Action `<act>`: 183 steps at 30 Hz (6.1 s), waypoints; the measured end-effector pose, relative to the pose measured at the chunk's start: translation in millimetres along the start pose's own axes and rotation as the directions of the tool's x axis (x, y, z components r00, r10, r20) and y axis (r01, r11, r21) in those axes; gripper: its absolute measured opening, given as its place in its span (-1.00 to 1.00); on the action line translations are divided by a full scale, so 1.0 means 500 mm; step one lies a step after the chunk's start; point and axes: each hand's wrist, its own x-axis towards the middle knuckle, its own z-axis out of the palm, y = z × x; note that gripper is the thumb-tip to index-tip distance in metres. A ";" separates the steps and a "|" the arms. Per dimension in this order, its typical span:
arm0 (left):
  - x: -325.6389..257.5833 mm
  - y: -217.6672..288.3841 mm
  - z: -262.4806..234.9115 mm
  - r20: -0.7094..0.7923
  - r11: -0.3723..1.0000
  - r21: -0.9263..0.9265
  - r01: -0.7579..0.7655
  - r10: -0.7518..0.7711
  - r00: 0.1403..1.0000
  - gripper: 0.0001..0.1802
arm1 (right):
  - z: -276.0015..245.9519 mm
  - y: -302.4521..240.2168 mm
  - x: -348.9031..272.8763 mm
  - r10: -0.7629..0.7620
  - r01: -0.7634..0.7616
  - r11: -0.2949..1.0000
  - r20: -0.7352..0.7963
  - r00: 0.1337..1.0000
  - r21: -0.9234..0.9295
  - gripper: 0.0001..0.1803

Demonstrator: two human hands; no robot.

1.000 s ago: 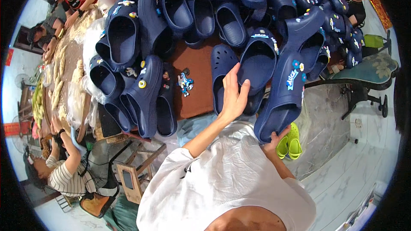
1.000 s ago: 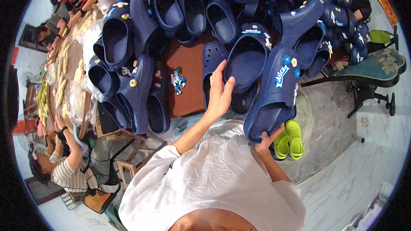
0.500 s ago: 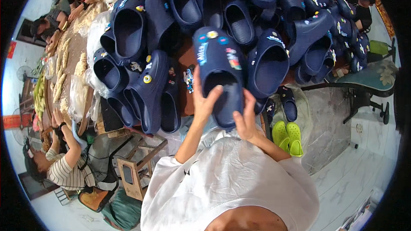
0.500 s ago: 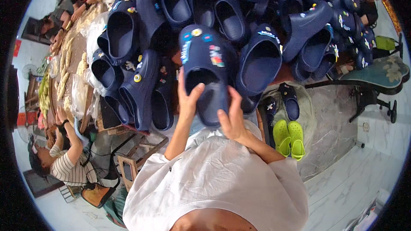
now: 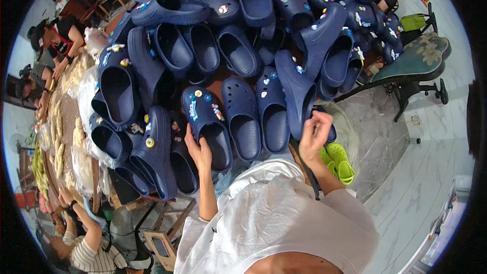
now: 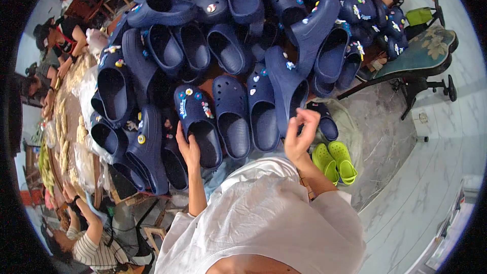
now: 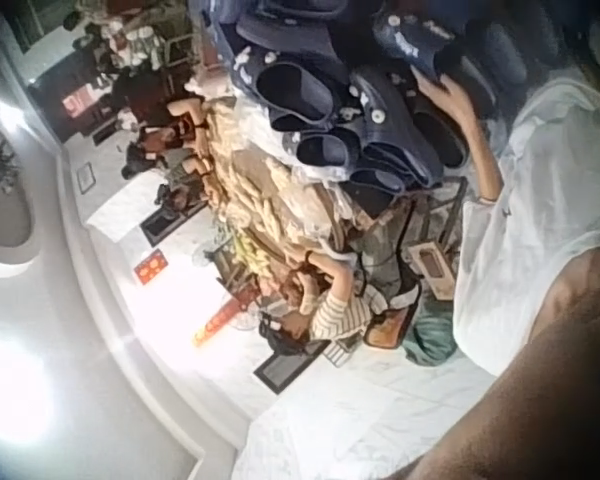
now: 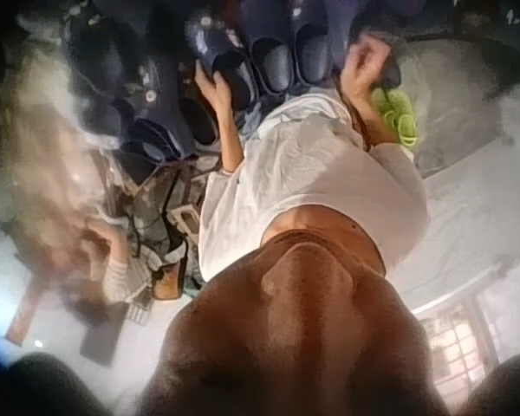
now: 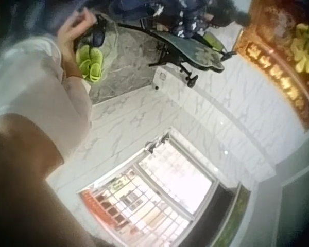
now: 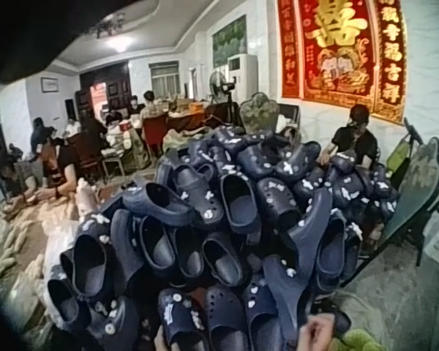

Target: Applying decorative charms to the holes of rubber clog-style shoes.

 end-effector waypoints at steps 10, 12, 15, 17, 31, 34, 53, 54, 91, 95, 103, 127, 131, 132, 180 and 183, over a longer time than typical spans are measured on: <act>-0.022 0.138 0.027 -0.154 0.898 0.361 -0.250 0.322 0.934 -0.24 | -0.007 0.162 0.050 0.595 -0.615 0.740 0.161 0.787 0.273 -0.25; -0.029 0.196 0.042 -0.164 0.868 0.353 -0.350 0.426 0.890 -0.32 | -0.005 0.162 0.054 0.562 -0.590 0.774 0.181 0.807 0.228 -0.23; -0.056 0.247 0.097 0.082 0.840 0.098 -0.533 0.527 0.846 -0.44 | -0.006 0.187 0.058 0.534 -0.561 0.789 0.173 0.828 0.251 -0.34; -0.086 0.278 0.150 0.285 0.798 -0.107 -0.593 0.596 0.751 -0.48 | -0.024 0.249 0.055 0.464 -0.459 0.886 0.120 0.877 -0.070 -0.53; -0.184 0.263 0.341 0.798 0.317 -0.184 -0.931 0.601 0.047 -0.35 | -0.011 0.194 0.309 0.016 0.159 0.636 0.218 0.976 -0.755 -0.24; -0.190 0.248 0.354 0.826 0.252 -0.060 -0.966 0.556 0.094 -0.50 | 0.027 0.209 0.348 0.147 0.051 0.619 0.180 0.973 -0.784 -0.04; -0.147 0.314 0.311 0.741 0.534 -0.219 -0.817 0.636 0.216 -0.67 | 0.029 0.173 0.419 0.165 -0.066 0.716 0.077 0.983 -0.695 -0.09; -0.142 0.314 0.315 0.740 0.533 -0.225 -0.816 0.638 0.212 -0.67 | 0.022 0.185 0.429 0.166 -0.068 0.712 0.073 0.983 -0.699 -0.09; -0.145 0.228 0.458 0.751 0.422 0.075 -0.903 0.572 0.330 -0.80 | -0.025 0.312 0.496 -0.041 0.080 0.872 0.092 0.995 -0.483 -0.51; -0.138 0.222 0.445 0.763 0.460 0.020 -0.888 0.566 0.311 -0.73 | -0.045 0.256 0.436 -0.297 0.204 0.833 -0.106 0.949 -0.514 -0.59; -0.151 0.228 0.441 0.741 0.448 -0.012 -0.894 0.604 0.293 -0.71 | -0.129 0.356 0.369 0.546 -0.546 0.838 -0.032 0.837 0.019 -0.15; -0.081 0.215 0.371 0.672 0.643 -0.527 0.557 -0.087 0.736 -0.29 | 0.018 0.232 0.068 0.204 -0.139 0.969 0.338 0.919 -0.205 -0.41; -0.091 0.251 0.357 0.741 0.509 -0.541 0.669 -0.087 0.666 -0.21 | 0.058 0.286 0.094 0.362 -0.364 0.930 0.345 0.866 -0.062 -0.42; -0.098 0.247 0.358 0.741 0.535 -0.523 0.664 -0.099 0.664 -0.14 | 0.066 0.294 0.105 0.358 -0.361 0.931 0.345 0.868 -0.057 -0.42; 0.166 0.404 0.489 0.807 0.081 -0.540 0.838 -0.233 0.543 -0.59 | -0.046 0.139 0.380 -0.174 0.330 0.664 0.290 0.941 -0.671 -0.08; 0.166 0.407 0.490 0.801 0.064 -0.554 0.830 -0.233 0.552 -0.58 | -0.032 0.162 0.406 -0.079 0.323 0.629 0.355 0.931 -0.707 -0.09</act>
